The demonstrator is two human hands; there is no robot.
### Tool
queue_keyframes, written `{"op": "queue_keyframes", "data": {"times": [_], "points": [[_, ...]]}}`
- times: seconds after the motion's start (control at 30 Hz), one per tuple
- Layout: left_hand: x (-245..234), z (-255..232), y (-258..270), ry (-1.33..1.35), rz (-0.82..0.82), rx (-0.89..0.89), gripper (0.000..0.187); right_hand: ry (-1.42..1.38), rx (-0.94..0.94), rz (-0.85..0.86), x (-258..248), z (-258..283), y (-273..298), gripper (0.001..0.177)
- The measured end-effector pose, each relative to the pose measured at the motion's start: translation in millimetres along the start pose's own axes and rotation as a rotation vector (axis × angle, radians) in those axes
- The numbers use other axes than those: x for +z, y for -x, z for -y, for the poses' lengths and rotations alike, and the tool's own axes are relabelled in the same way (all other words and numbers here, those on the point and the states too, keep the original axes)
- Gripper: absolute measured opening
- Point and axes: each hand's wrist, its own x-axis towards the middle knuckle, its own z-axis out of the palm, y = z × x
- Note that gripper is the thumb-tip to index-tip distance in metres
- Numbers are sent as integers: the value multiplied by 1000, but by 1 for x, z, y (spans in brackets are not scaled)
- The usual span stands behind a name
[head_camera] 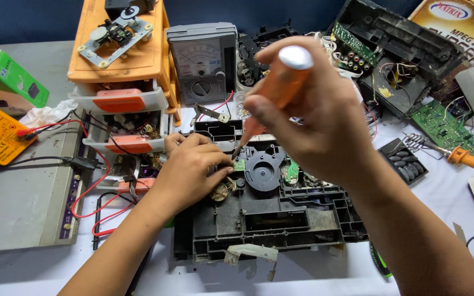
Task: The person works on a disassembled electronic device, likely a VCR, on a cluttered workbench. They use a screwdriver to manipulate internal components and wires, and also handle a black plastic casing piece.
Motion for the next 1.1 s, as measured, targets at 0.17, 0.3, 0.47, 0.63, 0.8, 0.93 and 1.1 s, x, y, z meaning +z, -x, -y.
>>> {"op": "queue_keyframes", "data": {"times": [0.17, 0.3, 0.47, 0.63, 0.8, 0.93, 1.1], "points": [[-3, -1, -3, -49, 0, 77, 8, -52, -52, -140, -28, -1, 24, 31], [-10, -11, -10, -24, 6, 43, 22, -33, 76, -342, -41, -3, 46, 27], [-4, -30, -32, 133, 10, 71, 56, -114, 126, -413, -50, -11, 58, 28], [6, -47, -60, 362, 74, 64, 19, -135, 130, -459, -57, -16, 68, 30], [16, -34, -87, 229, 48, 71, 14, -127, 108, -532, -70, -24, 79, 27], [15, -15, -123, -187, 197, -88, 10, -99, 86, -553, -78, -30, 98, 27], [30, 14, -135, -314, 183, -43, 45, -149, 140, -618, -81, -50, 131, 29]]}}
